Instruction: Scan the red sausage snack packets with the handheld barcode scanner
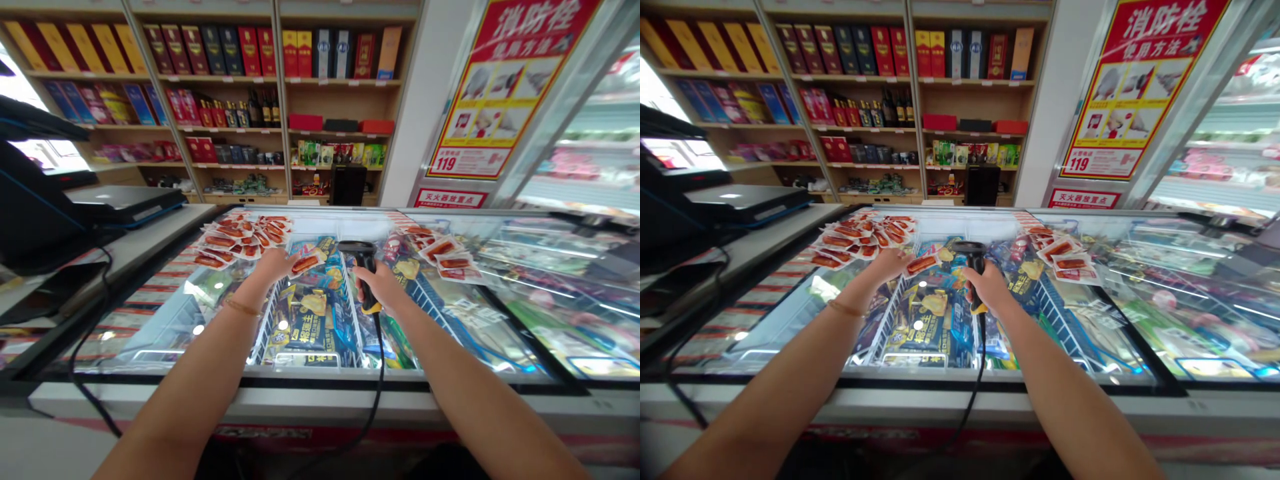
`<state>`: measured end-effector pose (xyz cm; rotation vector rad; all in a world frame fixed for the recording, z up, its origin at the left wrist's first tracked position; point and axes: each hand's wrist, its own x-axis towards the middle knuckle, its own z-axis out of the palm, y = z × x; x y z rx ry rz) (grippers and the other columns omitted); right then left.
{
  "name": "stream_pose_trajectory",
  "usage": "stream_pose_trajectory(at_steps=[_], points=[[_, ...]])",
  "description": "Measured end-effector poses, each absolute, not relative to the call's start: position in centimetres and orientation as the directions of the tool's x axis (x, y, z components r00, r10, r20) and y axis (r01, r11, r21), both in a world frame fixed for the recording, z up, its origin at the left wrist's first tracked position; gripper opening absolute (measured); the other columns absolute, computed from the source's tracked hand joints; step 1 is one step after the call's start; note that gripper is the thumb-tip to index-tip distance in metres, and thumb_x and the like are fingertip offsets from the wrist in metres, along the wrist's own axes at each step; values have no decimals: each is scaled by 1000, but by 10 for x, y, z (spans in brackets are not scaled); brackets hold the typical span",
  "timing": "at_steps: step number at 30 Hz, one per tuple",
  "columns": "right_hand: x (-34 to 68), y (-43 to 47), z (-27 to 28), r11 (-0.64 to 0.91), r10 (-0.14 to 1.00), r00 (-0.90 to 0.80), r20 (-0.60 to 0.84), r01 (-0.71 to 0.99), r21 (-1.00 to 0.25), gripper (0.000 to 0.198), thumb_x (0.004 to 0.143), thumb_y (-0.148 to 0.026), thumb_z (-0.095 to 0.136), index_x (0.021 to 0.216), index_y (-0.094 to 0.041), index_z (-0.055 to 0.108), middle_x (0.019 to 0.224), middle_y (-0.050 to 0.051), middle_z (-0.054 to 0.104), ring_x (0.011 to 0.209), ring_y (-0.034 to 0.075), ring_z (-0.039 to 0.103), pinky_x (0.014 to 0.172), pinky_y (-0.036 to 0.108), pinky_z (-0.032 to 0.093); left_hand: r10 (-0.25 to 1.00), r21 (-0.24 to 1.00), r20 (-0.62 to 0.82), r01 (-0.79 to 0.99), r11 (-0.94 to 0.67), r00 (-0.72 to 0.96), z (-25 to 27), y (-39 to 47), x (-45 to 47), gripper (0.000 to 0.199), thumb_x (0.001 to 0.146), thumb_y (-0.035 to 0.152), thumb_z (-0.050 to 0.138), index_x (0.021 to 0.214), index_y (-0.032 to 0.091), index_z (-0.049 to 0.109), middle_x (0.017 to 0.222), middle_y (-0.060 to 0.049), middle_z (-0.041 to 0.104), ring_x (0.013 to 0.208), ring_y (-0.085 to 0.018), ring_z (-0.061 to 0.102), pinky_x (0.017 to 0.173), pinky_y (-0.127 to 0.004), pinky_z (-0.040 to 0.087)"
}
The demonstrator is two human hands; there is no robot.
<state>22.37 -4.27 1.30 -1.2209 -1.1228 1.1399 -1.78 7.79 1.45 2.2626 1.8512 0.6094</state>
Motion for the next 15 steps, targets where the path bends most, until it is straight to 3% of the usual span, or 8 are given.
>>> stream_pose_trajectory(at_steps=[3, 6, 11, 15], points=[[222, -43, 12, 5, 996, 87, 5, -3, -1000, 32, 72, -35, 68, 92, -20, 48, 51, -6, 54, 34, 12, 50, 34, 24, 40, 976, 365, 99, 905, -217, 194, 10, 75, -28, 35, 75, 49, 59, 79, 17, 73, 79, -11, 72, 72, -24, 66, 63, -28, 45], [219, -46, 10, 10, 998, 62, 12, 30, -999, 33, 73, -36, 68, 94, -20, 49, 52, -6, 54, 34, 12, 50, 35, 24, 41, 969, 434, 122, 867, -246, 214, 6, 74, -30, 25, 72, 42, 64, 79, 19, 73, 78, -7, 72, 71, -22, 66, 60, -27, 43], [212, -51, 9, 35, 999, 14, 36, 77, -996, 31, 75, -37, 65, 94, -20, 49, 54, -6, 55, 36, 12, 51, 36, 24, 42, 979, 761, 147, 616, -204, 142, -3, 78, -26, 15, 71, 31, 68, 76, 18, 72, 68, -4, 71, 66, -18, 65, 59, -25, 46], [203, -57, 8, 52, 998, -31, 49, 127, -991, 30, 76, -39, 64, 93, -21, 47, 55, -7, 55, 36, 12, 52, 37, 25, 43, 995, 941, 94, 328, -85, -11, -6, 79, -21, 17, 68, 28, 73, 78, 15, 71, 62, -2, 68, 61, -15, 64, 60, -25, 49]])
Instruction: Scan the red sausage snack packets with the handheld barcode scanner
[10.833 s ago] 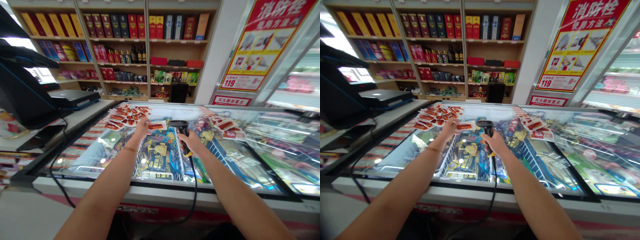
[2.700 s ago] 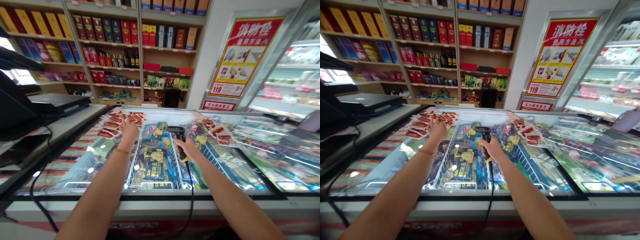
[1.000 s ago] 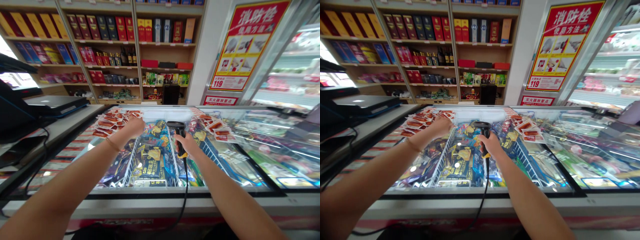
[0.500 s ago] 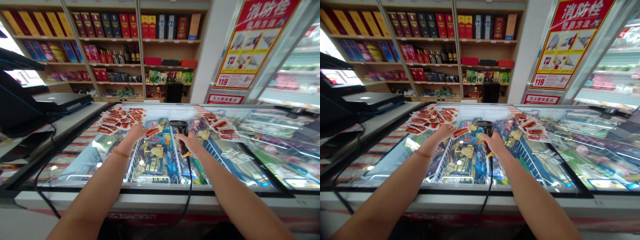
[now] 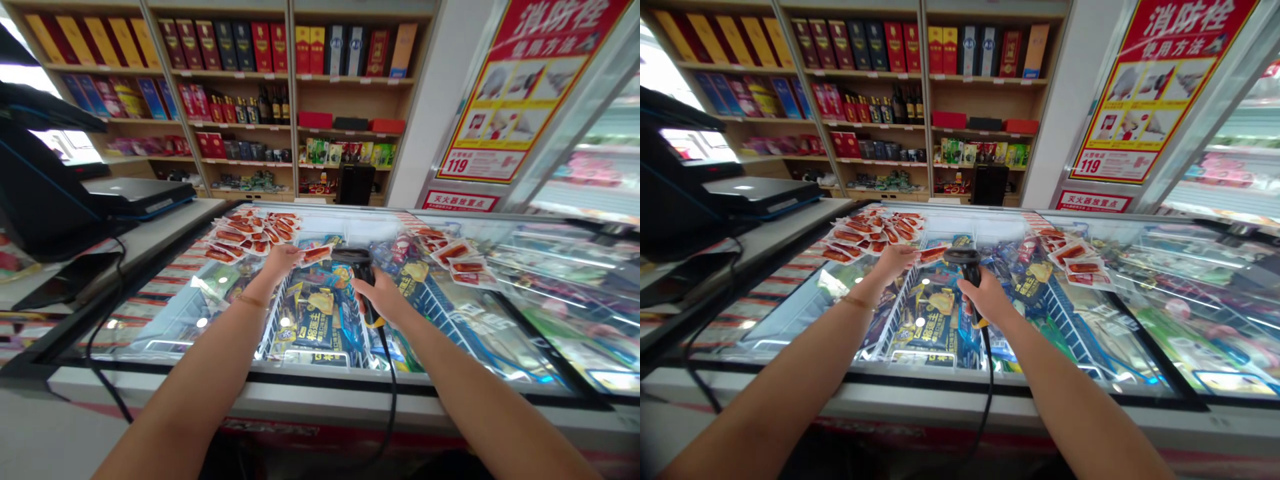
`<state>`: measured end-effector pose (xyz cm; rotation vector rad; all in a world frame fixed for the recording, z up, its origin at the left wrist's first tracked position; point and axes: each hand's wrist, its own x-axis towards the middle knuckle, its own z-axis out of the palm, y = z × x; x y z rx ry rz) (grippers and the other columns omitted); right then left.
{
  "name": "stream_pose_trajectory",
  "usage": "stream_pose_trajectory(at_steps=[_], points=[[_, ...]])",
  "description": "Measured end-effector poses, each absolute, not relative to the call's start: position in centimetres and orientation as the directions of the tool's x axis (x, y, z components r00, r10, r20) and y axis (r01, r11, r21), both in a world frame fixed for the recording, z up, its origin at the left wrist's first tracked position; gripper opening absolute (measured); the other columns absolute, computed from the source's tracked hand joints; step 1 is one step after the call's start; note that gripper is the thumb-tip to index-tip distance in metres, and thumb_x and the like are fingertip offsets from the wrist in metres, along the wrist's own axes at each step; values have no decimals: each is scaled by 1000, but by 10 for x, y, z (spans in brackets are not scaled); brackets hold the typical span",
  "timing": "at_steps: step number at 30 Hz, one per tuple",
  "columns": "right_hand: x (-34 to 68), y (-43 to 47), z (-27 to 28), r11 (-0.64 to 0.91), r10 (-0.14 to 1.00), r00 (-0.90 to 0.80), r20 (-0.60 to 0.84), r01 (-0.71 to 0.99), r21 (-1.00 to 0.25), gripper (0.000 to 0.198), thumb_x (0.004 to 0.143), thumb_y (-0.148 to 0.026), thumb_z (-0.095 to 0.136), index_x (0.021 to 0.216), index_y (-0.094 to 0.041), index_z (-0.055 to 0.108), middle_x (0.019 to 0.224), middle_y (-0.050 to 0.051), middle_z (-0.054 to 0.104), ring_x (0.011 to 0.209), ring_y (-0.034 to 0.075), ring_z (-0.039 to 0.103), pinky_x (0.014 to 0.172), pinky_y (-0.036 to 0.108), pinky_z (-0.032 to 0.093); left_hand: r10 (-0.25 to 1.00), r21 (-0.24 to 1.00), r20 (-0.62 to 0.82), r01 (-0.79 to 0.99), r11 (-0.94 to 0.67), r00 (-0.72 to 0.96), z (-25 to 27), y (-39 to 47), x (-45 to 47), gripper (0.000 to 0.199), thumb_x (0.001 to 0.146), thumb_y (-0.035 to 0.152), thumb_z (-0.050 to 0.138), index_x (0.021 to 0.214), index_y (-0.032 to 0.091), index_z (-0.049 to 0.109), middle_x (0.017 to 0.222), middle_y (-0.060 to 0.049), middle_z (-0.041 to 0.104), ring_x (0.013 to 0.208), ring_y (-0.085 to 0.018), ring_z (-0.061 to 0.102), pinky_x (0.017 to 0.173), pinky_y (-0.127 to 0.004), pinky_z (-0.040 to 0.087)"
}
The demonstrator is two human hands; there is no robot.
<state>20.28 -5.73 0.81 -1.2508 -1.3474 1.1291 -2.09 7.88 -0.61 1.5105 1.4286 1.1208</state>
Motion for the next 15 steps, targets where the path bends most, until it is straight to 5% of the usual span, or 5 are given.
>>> stream_pose_trajectory(at_steps=[7, 15], points=[[183, -72, 10, 100, 989, -131, 74, 203, -974, 25, 79, -39, 60, 92, -23, 46, 57, -7, 54, 39, 12, 53, 42, 26, 46, 992, 1000, 29, 5, -29, -122, -2, 79, -16, 16, 75, 28, 69, 84, 16, 69, 74, -4, 73, 73, -17, 70, 67, -26, 54], [180, -78, 12, 123, 984, -156, 86, 253, -960, 30, 78, -38, 61, 99, -22, 50, 58, -7, 54, 40, 13, 55, 45, 27, 47, 988, 996, 91, 28, -88, -126, -2, 82, -15, 20, 76, 31, 67, 88, 15, 70, 79, -4, 74, 77, -17, 71, 69, -25, 55]])
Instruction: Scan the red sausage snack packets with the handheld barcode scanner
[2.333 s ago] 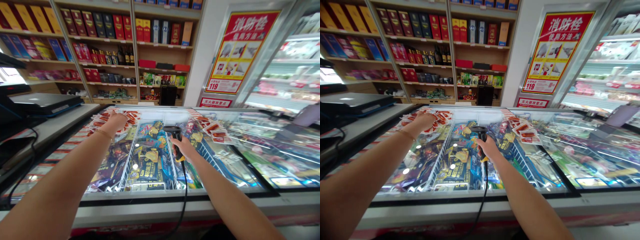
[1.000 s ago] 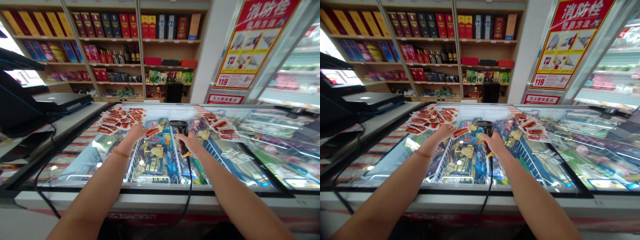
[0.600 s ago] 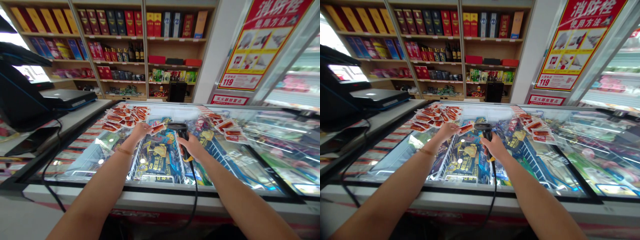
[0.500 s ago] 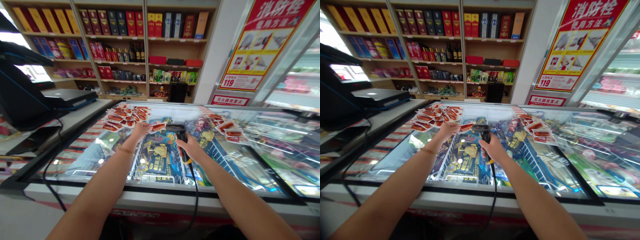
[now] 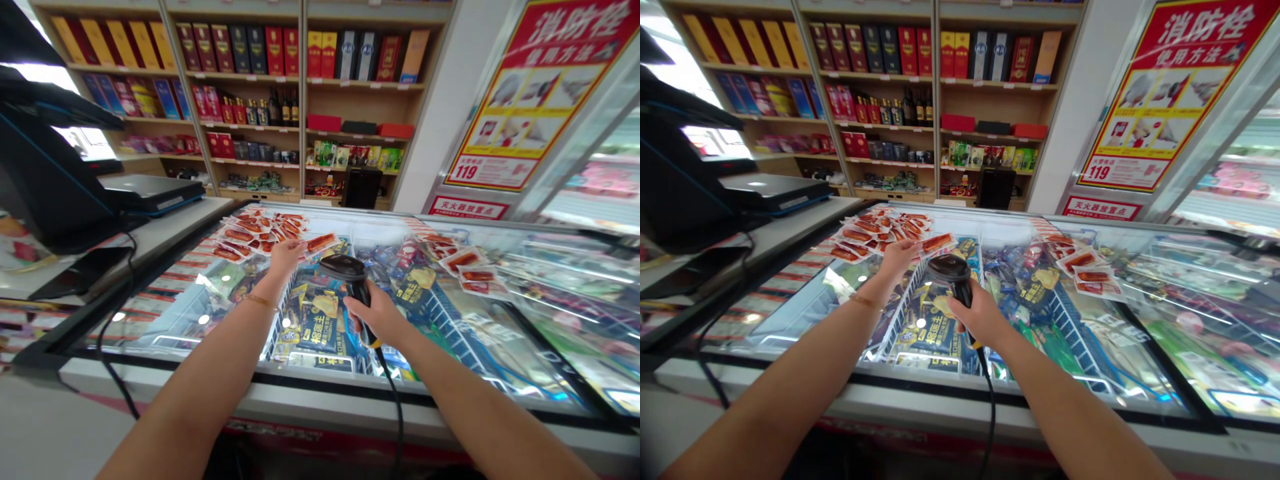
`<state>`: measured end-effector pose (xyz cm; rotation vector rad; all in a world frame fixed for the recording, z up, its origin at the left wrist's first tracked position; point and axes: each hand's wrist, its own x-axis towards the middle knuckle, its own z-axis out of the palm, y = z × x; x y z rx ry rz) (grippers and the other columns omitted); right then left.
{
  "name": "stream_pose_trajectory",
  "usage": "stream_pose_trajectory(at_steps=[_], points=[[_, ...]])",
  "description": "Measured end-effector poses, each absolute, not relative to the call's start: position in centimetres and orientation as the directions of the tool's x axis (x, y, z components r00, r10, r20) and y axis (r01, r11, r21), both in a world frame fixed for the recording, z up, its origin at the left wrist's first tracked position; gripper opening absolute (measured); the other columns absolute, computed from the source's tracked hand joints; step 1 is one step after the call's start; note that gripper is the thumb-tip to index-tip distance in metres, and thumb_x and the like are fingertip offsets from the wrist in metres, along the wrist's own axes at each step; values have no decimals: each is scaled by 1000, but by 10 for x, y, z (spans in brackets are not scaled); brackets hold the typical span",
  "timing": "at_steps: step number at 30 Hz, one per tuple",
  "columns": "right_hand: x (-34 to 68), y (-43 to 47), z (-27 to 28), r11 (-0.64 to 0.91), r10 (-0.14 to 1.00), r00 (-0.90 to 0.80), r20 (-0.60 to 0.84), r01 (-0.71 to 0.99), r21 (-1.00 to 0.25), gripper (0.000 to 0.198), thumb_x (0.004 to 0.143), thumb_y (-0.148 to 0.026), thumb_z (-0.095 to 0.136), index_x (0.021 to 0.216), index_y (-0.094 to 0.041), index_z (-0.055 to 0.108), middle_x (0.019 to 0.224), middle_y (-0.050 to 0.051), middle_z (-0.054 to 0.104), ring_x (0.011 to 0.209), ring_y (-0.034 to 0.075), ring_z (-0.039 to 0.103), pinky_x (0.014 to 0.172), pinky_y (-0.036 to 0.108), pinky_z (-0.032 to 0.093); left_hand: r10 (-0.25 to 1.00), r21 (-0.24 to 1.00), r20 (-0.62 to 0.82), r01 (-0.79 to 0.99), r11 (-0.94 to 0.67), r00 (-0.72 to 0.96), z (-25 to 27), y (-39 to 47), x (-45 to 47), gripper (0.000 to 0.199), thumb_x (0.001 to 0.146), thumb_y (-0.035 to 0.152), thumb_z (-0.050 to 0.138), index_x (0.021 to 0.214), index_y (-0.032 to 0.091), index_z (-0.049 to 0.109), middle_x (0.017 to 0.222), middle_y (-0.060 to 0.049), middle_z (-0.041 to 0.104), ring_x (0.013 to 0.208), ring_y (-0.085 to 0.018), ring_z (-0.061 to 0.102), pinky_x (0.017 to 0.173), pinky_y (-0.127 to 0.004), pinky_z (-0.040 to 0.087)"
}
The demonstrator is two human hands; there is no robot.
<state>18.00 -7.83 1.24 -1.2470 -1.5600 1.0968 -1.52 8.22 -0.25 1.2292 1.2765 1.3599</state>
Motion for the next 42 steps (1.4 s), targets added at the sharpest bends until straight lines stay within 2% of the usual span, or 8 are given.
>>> stream_pose_trajectory(at_steps=[9, 16, 20, 23, 26, 33, 38, 42], points=[[180, -80, 15, 139, 982, -164, 96, 278, -950, 26, 77, -35, 62, 95, -22, 49, 57, -7, 53, 40, 13, 55, 44, 26, 46, 985, 993, 108, -29, -112, -134, -2, 82, -13, 15, 74, 25, 67, 84, 14, 71, 68, -1, 70, 66, -13, 67, 67, -25, 55], [195, -67, 18, 145, 989, -73, 131, 233, -962, 23, 79, -36, 60, 91, -23, 47, 58, -7, 55, 39, 12, 54, 42, 25, 46, 965, 951, 238, 229, -210, -105, -20, 85, -11, 27, 74, 36, 65, 87, 14, 73, 59, 0, 65, 54, -12, 60, 55, -22, 48], [222, -55, 31, 96, 994, 39, 102, 132, -987, 23, 77, -36, 61, 89, -22, 47, 55, -7, 54, 36, 12, 52, 37, 24, 43, 972, 937, 225, 287, -198, -64, -25, 90, 9, 28, 73, 38, 63, 85, 14, 73, 60, 0, 65, 56, -12, 59, 52, -20, 43], [255, -50, 44, 64, 991, 108, 74, 95, -993, 24, 76, -35, 63, 88, -21, 47, 52, -7, 54, 35, 12, 52, 35, 23, 42, 983, 934, 183, 312, -173, -2, -15, 91, 43, 25, 74, 34, 62, 84, 14, 74, 52, 2, 58, 48, -10, 52, 48, -20, 38], [301, -50, 52, 48, 974, 212, 84, 171, -984, 24, 75, -33, 64, 87, -22, 46, 51, -7, 54, 34, 12, 52, 34, 23, 42, 986, 939, 163, 299, -169, 44, -1, 93, 95, 23, 75, 30, 61, 85, 14, 75, 49, 4, 54, 43, -8, 45, 46, -19, 35], [411, -54, 59, 2, 902, 423, 80, 182, -983, 23, 74, -32, 66, 80, -21, 47, 48, -5, 54, 34, 14, 52, 35, 25, 42, 977, 960, 140, 221, -174, 163, 27, 119, 253, 21, 82, 25, 58, 86, 12, 74, 49, 3, 53, 42, -7, 45, 44, -19, 33], [447, -53, 54, -9, 873, 483, 66, 150, -989, 23, 74, -33, 68, 81, -23, 48, 48, -5, 55, 35, 15, 52, 36, 26, 43, 961, 968, 115, 188, -165, 252, 37, 130, 327, 26, 81, 18, 61, 103, 11, 72, 59, 0, 63, 49, -9, 55, 51, -20, 43], [447, -53, 48, -3, 874, 478, 84, 179, -984, 18, 74, -30, 64, 76, -23, 47, 47, -4, 54, 34, 15, 51, 34, 27, 42, 945, 960, 108, 213, -180, 308, 35, 128, 334, 30, 78, 11, 63, 107, 10, 70, 74, -5, 71, 61, -13, 63, 58, -22, 50]])
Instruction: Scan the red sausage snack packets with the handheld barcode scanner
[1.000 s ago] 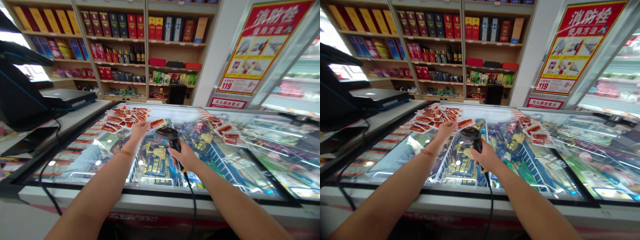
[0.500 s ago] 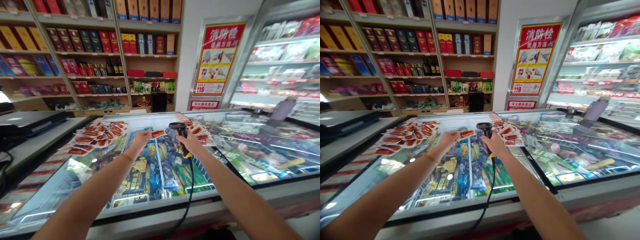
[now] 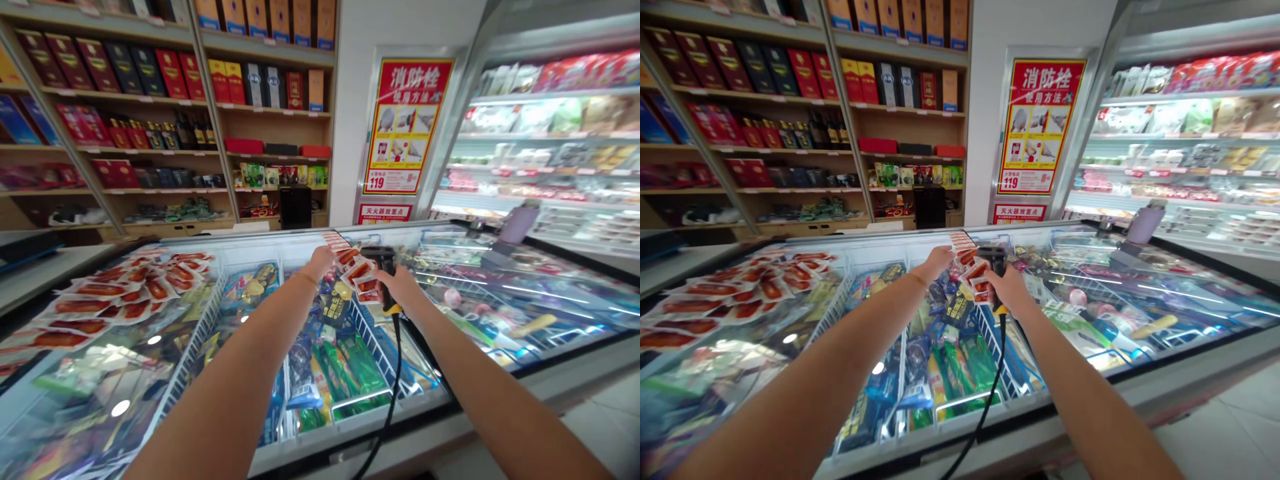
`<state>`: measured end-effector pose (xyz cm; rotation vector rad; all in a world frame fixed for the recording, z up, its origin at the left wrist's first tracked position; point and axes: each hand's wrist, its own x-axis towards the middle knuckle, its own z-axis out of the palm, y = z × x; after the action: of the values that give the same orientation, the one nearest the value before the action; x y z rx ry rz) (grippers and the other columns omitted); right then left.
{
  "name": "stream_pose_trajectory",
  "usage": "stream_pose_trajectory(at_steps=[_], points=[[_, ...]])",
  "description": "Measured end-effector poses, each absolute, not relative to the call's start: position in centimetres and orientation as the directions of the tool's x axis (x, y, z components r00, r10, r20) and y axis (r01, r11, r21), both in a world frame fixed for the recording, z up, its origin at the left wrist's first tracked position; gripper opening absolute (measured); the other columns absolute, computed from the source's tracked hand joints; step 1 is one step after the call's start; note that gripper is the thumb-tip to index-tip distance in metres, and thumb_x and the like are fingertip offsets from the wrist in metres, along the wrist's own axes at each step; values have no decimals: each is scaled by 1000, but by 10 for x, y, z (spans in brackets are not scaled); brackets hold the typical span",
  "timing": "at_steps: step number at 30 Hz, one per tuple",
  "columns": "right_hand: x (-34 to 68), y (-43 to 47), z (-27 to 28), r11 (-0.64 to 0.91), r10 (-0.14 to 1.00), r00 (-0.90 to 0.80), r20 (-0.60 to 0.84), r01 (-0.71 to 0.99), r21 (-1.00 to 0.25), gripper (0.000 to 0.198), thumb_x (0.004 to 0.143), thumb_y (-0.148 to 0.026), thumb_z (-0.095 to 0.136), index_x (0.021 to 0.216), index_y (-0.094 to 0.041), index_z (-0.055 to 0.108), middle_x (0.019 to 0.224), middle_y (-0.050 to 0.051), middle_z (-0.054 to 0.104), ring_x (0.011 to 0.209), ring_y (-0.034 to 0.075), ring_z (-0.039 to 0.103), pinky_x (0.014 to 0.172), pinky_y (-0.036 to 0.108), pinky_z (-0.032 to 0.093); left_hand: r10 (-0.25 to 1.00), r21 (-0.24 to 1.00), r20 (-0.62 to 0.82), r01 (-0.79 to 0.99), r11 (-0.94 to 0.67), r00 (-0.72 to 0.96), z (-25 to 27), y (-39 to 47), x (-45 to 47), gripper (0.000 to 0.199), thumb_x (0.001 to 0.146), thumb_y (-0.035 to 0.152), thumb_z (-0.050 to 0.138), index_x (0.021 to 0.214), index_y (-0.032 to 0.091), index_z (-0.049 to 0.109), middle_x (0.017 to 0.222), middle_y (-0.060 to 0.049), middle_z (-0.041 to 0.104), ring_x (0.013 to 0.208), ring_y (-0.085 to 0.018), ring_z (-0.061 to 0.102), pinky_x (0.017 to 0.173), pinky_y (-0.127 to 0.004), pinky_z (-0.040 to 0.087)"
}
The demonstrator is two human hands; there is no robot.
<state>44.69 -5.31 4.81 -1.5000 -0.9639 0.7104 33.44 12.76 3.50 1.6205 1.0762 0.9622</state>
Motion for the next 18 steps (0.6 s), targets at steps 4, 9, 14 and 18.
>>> stream_pose_trajectory(at_steps=[4, 9, 14, 18], points=[[431, -50, 45, -11, 890, 450, 70, 175, -985, 15, 76, -29, 61, 74, -22, 48, 47, -3, 54, 34, 15, 51, 34, 26, 41, 943, 933, 134, 282, -224, 304, 29, 127, 306, 37, 82, 14, 61, 118, 10, 66, 95, -12, 74, 74, -18, 69, 65, -27, 54], [390, -41, 44, -8, 912, 410, 31, 93, -996, 19, 74, -30, 65, 79, -21, 50, 48, -5, 53, 34, 14, 51, 35, 26, 42, 942, 850, 218, 424, -312, 257, 24, 123, 227, 39, 85, 9, 53, 122, 9, 63, 125, -16, 65, 111, -23, 63, 96, -33, 48], [323, -33, 49, 3, 943, 332, 20, 53, -999, 19, 74, -30, 64, 81, -21, 49, 49, -5, 54, 35, 14, 51, 34, 25, 40, 938, 702, 300, 625, -341, 175, 23, 101, 121, 41, 84, 11, 52, 124, 9, 62, 137, -20, 54, 133, -30, 45, 113, -45, 29], [267, -28, 43, 22, 959, 282, 30, 31, -999, 24, 73, -32, 66, 87, -21, 50, 49, -6, 54, 34, 14, 51, 34, 25, 40, 912, 261, 381, 928, -264, 153, 18, 92, 46, 39, 83, 10, 46, 118, 11, 65, 145, -19, 45, 141, -36, 30, 110, -55, 26]])
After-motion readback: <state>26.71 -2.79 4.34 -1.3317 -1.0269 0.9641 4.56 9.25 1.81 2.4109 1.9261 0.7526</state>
